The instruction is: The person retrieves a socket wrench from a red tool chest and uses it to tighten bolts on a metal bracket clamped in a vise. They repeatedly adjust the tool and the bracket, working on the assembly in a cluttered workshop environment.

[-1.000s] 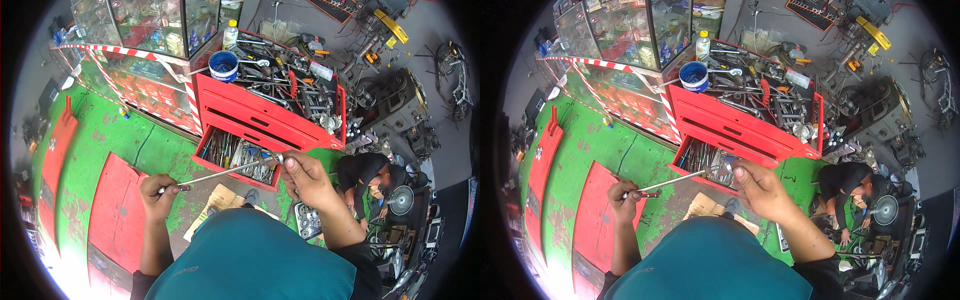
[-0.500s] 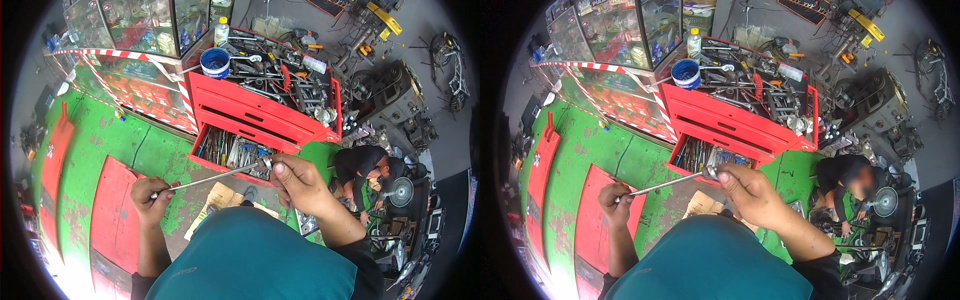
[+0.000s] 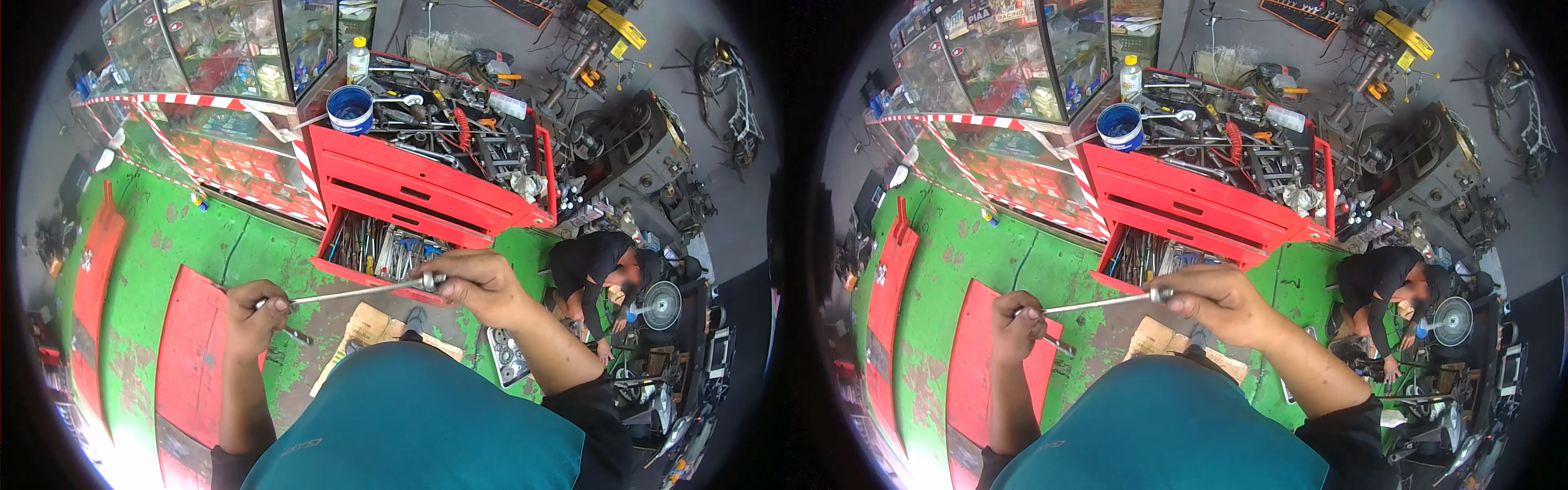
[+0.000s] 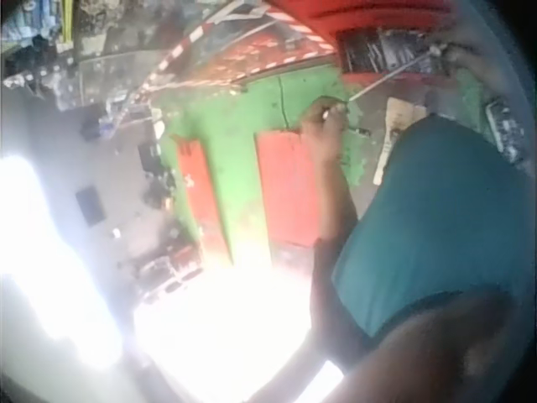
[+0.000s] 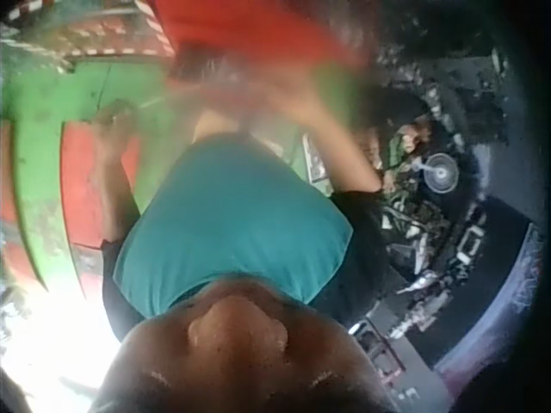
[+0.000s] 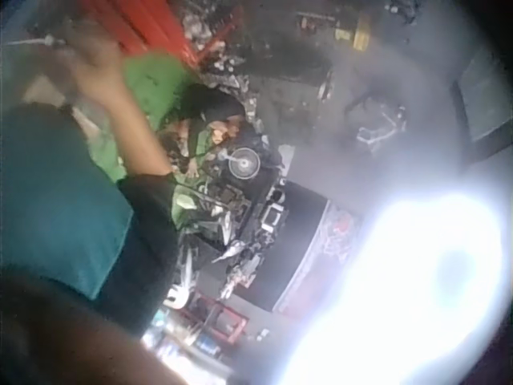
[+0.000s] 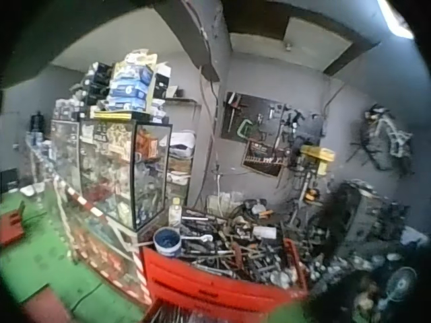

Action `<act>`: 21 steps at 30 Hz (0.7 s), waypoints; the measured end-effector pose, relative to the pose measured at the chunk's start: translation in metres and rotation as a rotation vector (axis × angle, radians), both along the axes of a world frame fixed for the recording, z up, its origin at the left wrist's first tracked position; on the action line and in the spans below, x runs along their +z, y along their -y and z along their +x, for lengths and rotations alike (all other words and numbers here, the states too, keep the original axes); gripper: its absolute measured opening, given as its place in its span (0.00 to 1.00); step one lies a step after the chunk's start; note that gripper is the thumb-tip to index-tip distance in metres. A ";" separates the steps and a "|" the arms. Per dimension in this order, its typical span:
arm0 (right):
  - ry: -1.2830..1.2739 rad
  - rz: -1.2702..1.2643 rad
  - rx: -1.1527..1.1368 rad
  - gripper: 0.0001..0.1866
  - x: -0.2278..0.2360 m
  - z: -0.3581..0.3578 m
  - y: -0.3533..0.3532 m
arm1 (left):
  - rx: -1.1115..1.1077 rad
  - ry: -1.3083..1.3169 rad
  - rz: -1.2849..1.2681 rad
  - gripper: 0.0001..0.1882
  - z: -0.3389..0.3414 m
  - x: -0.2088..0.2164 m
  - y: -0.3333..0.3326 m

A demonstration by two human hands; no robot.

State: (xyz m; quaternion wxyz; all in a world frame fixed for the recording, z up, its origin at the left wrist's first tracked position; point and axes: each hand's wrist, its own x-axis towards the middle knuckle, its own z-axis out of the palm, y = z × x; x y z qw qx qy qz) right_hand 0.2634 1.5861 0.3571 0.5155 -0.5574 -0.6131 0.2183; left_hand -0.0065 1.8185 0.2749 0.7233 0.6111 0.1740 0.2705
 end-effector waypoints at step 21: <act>0.638 -0.503 -0.685 0.12 -0.064 0.029 0.049 | -0.033 -0.212 0.987 0.08 0.099 0.031 0.061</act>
